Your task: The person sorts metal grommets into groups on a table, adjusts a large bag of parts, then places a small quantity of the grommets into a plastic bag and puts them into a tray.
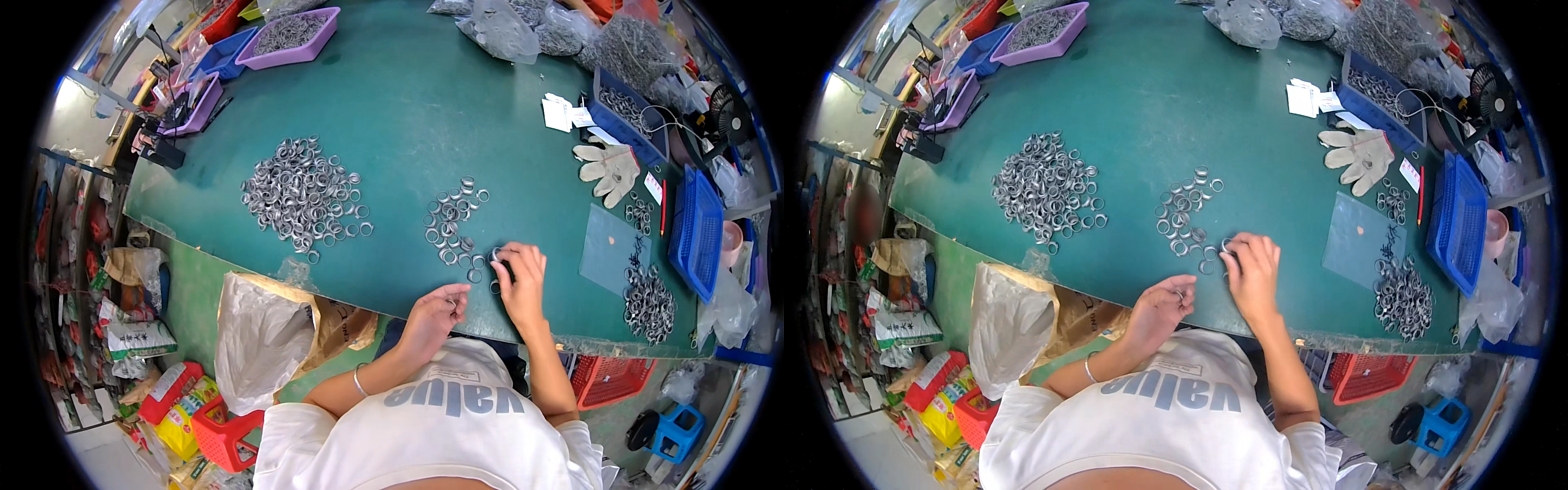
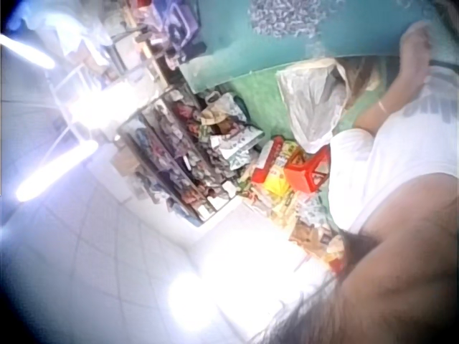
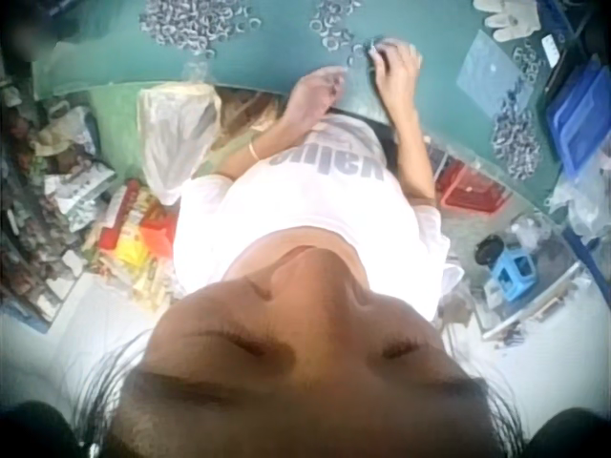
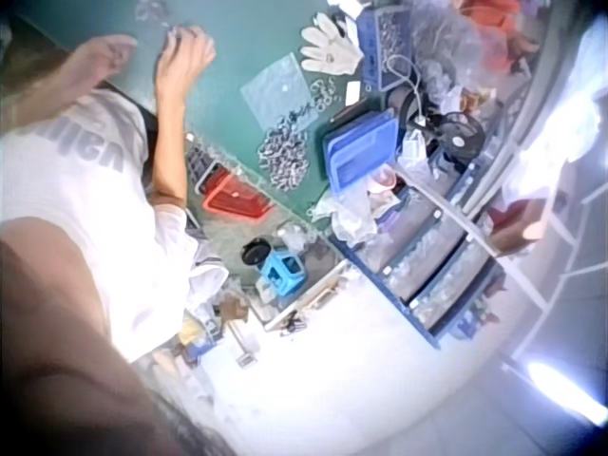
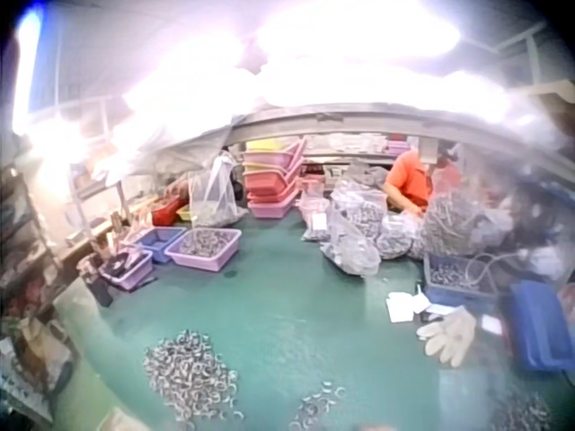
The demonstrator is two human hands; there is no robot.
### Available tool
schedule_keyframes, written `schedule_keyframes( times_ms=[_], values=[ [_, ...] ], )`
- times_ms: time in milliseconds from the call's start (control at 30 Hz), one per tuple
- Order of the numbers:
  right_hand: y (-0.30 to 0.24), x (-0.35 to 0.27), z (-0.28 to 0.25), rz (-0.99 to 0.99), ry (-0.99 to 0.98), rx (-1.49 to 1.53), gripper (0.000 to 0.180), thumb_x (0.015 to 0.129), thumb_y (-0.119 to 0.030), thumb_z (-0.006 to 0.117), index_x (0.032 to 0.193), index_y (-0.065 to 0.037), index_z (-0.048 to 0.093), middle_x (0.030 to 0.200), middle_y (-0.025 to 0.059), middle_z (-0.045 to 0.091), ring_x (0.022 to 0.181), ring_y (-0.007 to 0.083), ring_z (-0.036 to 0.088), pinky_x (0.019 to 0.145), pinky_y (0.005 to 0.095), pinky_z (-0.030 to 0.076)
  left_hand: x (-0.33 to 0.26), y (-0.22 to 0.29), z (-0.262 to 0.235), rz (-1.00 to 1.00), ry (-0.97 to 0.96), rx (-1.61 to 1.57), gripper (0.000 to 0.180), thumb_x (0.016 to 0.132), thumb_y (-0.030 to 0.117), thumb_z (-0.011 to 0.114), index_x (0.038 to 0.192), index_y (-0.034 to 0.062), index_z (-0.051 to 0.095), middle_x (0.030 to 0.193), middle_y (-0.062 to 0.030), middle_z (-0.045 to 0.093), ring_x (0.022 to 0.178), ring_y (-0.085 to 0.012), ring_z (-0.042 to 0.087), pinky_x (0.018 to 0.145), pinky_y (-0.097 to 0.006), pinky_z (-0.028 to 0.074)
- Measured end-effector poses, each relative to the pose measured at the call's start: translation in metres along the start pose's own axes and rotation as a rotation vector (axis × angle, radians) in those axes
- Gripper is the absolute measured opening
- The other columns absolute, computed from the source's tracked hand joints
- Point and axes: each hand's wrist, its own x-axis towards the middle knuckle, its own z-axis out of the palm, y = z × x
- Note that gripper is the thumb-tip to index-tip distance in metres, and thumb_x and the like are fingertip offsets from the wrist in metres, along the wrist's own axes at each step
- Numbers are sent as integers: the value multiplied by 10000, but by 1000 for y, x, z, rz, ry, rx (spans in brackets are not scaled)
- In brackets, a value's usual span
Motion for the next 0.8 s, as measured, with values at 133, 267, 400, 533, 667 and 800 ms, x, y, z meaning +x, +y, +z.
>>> schedule_keyframes(
  times_ms=[133, 267, 400, 533, 667, 800],
  values=[
    [-13, -28, 3, 338, -29, 575, 86, 801, -43, 621, 878, -6, 623, 802, 102, 595, 747, 242, 542, 693, 317, 412, 6, 6, 18, -70, 77, 58, 271, 915, 179, 492, 1090, -13, 568, 845, -18, 500, 765, -113, 436, 708, -264, 366],
    [-30, -20, -8, 276, -176, 445, 86, 814, -43, 594, 873, 15, 617, 782, 128, 575, 731, 277, 523, 697, 359, 417, 12, -5, 3, -200, 74, 347, 241, 941, 179, 468, 1058, 9, 592, 745, 5, 486, 660, -77, 418, 576, -225, 343],
    [-12, -4, -9, 102, 40, 60, 134, 778, -42, 623, 903, 2, 601, 873, 129, 573, 827, 316, 507, 743, 389, 396, 8, 2, 0, -197, 40, 359, 248, 934, 117, 460, 1103, -9, 591, 725, -21, 547, 562, -50, 402, 513, -168, 299],
    [4, 3, 4, 65, -61, -154, 204, 737, -62, 664, 923, -17, 592, 947, 113, 579, 873, 313, 515, 783, 392, 382, 3, 6, 11, -196, 71, 327, 271, 899, 35, 437, 1120, -27, 582, 842, -65, 588, 683, -81, 503, 588, -199, 399],
    [15, -10, 7, 95, 52, 83, 159, 752, -40, 654, 901, -7, 610, 882, 118, 594, 831, 304, 530, 740, 376, 401, 2, -6, 3, -62, 72, 230, 266, 907, 73, 470, 1129, -29, 575, 975, -95, 604, 866, -143, 577, 795, -269, 481],
    [-13, -19, -12, 326, -318, 538, 73, 788, -34, 609, 849, 6, 604, 819, 120, 576, 826, 276, 517, 744, 342, 412, 6, 0, 20, -97, 136, 53, 256, 926, 120, 492, 1114, -31, 578, 986, -90, 601, 900, -150, 568, 874, -290, 458]
  ],
)
